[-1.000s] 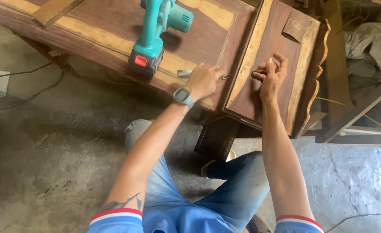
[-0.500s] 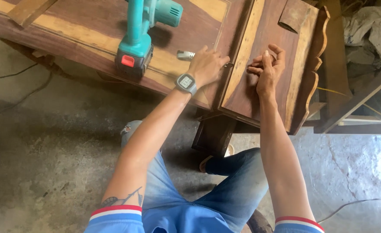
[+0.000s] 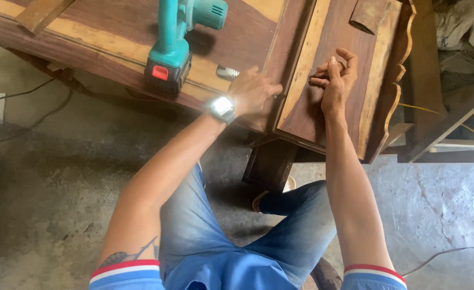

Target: The person uses a metal rasp to smooth the edges of a wooden furniture piece. They then switch to a piece of sandpaper to sand the surface and edges of the wood, working along the seams and corners.

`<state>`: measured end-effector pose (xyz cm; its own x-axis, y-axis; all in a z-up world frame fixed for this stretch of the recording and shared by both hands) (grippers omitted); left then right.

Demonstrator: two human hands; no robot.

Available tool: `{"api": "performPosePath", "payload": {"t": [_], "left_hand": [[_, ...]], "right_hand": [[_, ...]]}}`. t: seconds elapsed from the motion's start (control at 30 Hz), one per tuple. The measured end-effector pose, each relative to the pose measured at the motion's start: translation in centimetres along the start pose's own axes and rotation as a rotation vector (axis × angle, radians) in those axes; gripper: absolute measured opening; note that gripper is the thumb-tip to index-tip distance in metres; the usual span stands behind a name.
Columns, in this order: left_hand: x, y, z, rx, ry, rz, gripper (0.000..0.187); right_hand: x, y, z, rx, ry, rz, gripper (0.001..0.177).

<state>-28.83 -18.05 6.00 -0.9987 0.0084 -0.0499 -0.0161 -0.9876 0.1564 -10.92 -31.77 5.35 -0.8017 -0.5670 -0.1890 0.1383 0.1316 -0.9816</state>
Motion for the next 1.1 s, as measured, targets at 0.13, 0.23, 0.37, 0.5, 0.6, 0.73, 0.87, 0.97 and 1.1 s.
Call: {"api": "performPosePath", "payload": {"t": [0.13, 0.23, 0.37, 0.5, 0.6, 0.73, 0.87, 0.97, 1.1], "left_hand": [[1.3, 0.7, -0.6, -0.038, 0.051, -0.030, 0.032], [2.0, 0.7, 0.3, 0.166, -0.001, 0.110, 0.039], [3.5, -0.8, 1.4, 0.452, 0.009, 0.347, 0.024], [4.6, -4.5, -1.1, 0.681, 0.203, 0.661, 0.025], [4.7, -4.1, 1.4, 1.196, 0.053, 0.846, 0.029], [4.2, -2.0, 2.4, 1.394, -0.105, 0.626, 0.024], [4.5, -0.8, 1.3, 0.705, -0.055, 0.379, 0.019], [4.5, -0.3, 1.2, 0.545, 0.009, 0.206, 0.018], [3.8, 0.1, -0.1, 0.363, -0.034, 0.010, 0.018]], "right_hand": [[0.1, 0.1, -0.1, -0.005, 0.000, -0.002, 0.031], [-0.1, 0.3, 0.1, -0.025, 0.012, 0.015, 0.029], [-0.3, 0.5, 0.2, -0.047, 0.005, 0.020, 0.029], [-0.3, 1.0, 0.3, -0.064, -0.010, 0.038, 0.031], [-0.3, 0.9, 0.3, -0.043, -0.013, 0.036, 0.033], [-0.2, 0.5, 0.1, -0.015, -0.001, 0.022, 0.033], [-0.1, 0.7, 0.3, -0.019, -0.012, 0.045, 0.034], [-0.2, 0.5, 0.1, -0.012, -0.013, 0.048, 0.034], [-0.2, 0.6, 0.1, -0.038, -0.005, 0.047, 0.032]]}}
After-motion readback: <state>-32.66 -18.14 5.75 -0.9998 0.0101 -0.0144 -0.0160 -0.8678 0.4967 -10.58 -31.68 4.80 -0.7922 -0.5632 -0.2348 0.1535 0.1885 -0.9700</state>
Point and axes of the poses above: each hand's wrist, its own x-axis away from the middle knuckle, its own z-axis out of the back of the hand, y = z × x, the point moved 3 cm from there along -x, towards the middle knuckle
